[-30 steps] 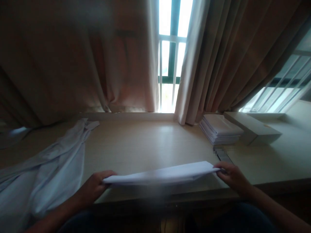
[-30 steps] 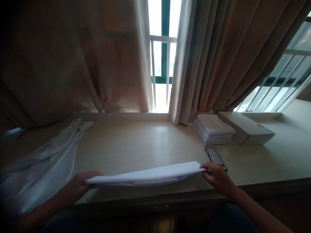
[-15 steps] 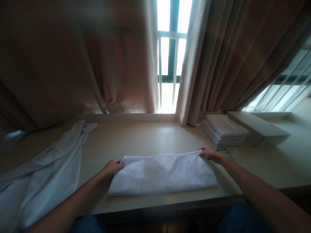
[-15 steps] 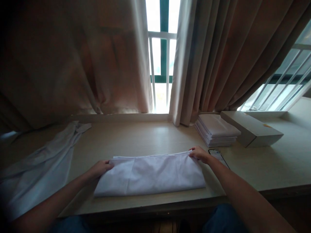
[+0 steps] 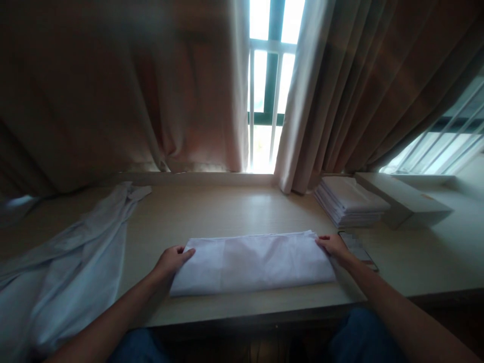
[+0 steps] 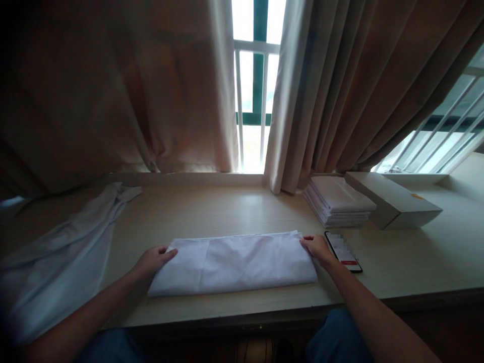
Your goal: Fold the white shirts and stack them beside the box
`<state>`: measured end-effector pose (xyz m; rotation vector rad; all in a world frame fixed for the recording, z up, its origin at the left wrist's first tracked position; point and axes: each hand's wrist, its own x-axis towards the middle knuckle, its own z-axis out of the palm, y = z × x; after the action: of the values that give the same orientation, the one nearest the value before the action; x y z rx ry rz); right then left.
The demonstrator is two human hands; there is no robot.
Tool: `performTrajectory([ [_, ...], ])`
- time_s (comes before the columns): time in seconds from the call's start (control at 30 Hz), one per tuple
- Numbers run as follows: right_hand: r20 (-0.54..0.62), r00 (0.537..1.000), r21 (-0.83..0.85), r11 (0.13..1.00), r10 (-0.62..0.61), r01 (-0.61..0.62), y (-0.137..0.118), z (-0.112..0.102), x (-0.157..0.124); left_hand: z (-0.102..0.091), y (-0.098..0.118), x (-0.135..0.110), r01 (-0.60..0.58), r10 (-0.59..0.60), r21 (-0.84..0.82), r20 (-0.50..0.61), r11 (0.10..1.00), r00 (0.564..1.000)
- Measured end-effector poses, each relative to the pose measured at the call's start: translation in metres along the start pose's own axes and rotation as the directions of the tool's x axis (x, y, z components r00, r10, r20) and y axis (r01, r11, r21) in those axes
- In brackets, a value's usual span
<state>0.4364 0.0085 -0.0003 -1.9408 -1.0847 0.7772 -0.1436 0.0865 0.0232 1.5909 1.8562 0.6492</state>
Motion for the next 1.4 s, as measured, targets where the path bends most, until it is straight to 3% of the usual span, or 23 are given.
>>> performTrajectory([
  [0.23,-0.194,0.976,-0.185,0.981,-0.101,0.065,0.003,0.014,0.009,0.019,-0.005,0.005,0.017,-0.011,0.034,-0.193,0.999,0.981],
  [0.4,-0.279,0.949,-0.256,0.964,-0.147,0.074,0.006,0.023,0.007,0.026,-0.013,0.001,0.01,-0.002,0.031,-0.258,0.999,0.966],
  [0.73,-0.305,0.918,-0.358,0.924,-0.255,0.137,-0.008,0.027,0.006,0.019,-0.014,0.008,0.023,-0.019,0.013,-0.266,1.0,0.964],
  [0.83,-0.304,0.862,-0.478,0.848,-0.406,0.231,-0.023,0.039,-0.003,0.017,-0.003,-0.004,-0.005,0.03,0.076,-0.334,0.997,0.942],
  [0.9,-0.203,0.795,-0.575,0.727,-0.571,0.375,-0.04,0.057,-0.019,0.022,0.012,-0.023,-0.17,0.25,0.244,-0.347,0.955,0.904],
  [0.93,-0.108,0.762,-0.598,0.654,-0.638,0.463,-0.05,0.069,-0.03,0.028,0.022,-0.034,-0.295,0.41,0.361,-0.301,0.885,0.861],
  [0.97,0.01,0.732,-0.595,0.584,-0.682,0.553,-0.06,0.083,-0.043,0.037,0.033,-0.047,-0.418,0.548,0.451,-0.205,0.788,0.811],
  [1.03,0.228,0.662,-0.558,0.462,-0.714,0.69,-0.079,0.112,-0.071,0.059,0.054,-0.069,-0.541,0.658,0.543,-0.03,0.643,0.752],
  [1.1,0.398,0.59,-0.5,0.374,-0.702,0.781,-0.093,0.139,-0.096,0.084,0.068,-0.083,-0.578,0.671,0.571,0.064,0.583,0.739],
  [1.17,0.499,0.551,-0.452,0.341,-0.669,0.824,-0.101,0.157,-0.112,0.104,0.074,-0.089,-0.59,0.654,0.572,0.12,0.569,0.747],
  [1.27,0.568,0.559,-0.433,0.358,-0.604,0.827,-0.101,0.166,-0.115,0.118,0.071,-0.085,-0.582,0.614,0.556,0.155,0.594,0.774],
  [1.4,0.572,0.602,-0.461,0.389,-0.557,0.798,-0.095,0.16,-0.103,0.11,0.066,-0.08,-0.57,0.58,0.526,0.168,0.632,0.797],
])
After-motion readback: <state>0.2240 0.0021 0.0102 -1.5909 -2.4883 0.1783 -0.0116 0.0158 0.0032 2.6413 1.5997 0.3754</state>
